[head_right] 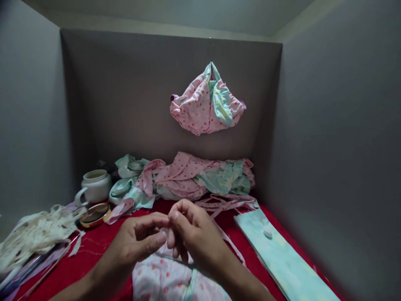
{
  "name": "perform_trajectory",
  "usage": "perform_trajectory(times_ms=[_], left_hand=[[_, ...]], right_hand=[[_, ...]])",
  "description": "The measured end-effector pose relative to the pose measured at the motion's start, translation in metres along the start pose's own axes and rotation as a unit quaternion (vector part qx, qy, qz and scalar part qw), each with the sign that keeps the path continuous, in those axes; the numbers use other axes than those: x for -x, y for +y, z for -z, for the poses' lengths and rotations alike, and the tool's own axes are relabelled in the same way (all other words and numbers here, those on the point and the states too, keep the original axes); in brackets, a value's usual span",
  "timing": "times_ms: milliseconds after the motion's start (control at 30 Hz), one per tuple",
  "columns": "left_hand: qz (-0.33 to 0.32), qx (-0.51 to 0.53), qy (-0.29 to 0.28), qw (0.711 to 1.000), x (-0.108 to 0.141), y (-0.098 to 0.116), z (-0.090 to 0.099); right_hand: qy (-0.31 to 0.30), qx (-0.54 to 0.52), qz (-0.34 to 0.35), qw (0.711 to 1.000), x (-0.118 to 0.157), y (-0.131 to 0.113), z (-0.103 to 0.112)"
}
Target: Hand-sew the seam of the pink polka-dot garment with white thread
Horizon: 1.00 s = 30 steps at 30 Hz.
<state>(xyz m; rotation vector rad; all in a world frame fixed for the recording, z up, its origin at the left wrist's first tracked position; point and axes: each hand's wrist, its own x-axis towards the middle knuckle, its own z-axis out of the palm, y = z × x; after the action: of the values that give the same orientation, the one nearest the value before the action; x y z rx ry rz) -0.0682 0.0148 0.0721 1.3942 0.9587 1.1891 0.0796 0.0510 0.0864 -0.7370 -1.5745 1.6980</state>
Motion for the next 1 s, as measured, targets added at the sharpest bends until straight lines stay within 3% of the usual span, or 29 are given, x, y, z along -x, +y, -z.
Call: perform_trajectory(times_ms=[133, 300, 500, 733, 1000], left_hand=[[0.063, 0.006, -0.028, 0.998, -0.003, -0.003, -0.001], [0.111, -0.001, 0.038, 0.993, -0.008, -0.013, 0.002], [0.103, 0.028, 0.041, 0.993, -0.01, -0.01, 0.013], [0.139, 0.073, 0.024, 0.987, -0.01, -0.014, 0.02], [0.123, 0.028, 0.032, 0.992, -0.012, -0.021, 0.015]], right_hand=[[0.03, 0.182, 0.025, 0.983, 0.0, 0.009, -0.002], [0.007, 0.29, 0.031, 0.957, -0.001, 0.013, 0.002], [0.046, 0.273, 0.069, 0.959, -0.004, 0.01, 0.012], [0.061, 0.253, 0.075, 0.963, -0.001, -0.001, 0.026], [0.004, 0.041, 0.046, 0.998, 0.004, -0.006, 0.031]])
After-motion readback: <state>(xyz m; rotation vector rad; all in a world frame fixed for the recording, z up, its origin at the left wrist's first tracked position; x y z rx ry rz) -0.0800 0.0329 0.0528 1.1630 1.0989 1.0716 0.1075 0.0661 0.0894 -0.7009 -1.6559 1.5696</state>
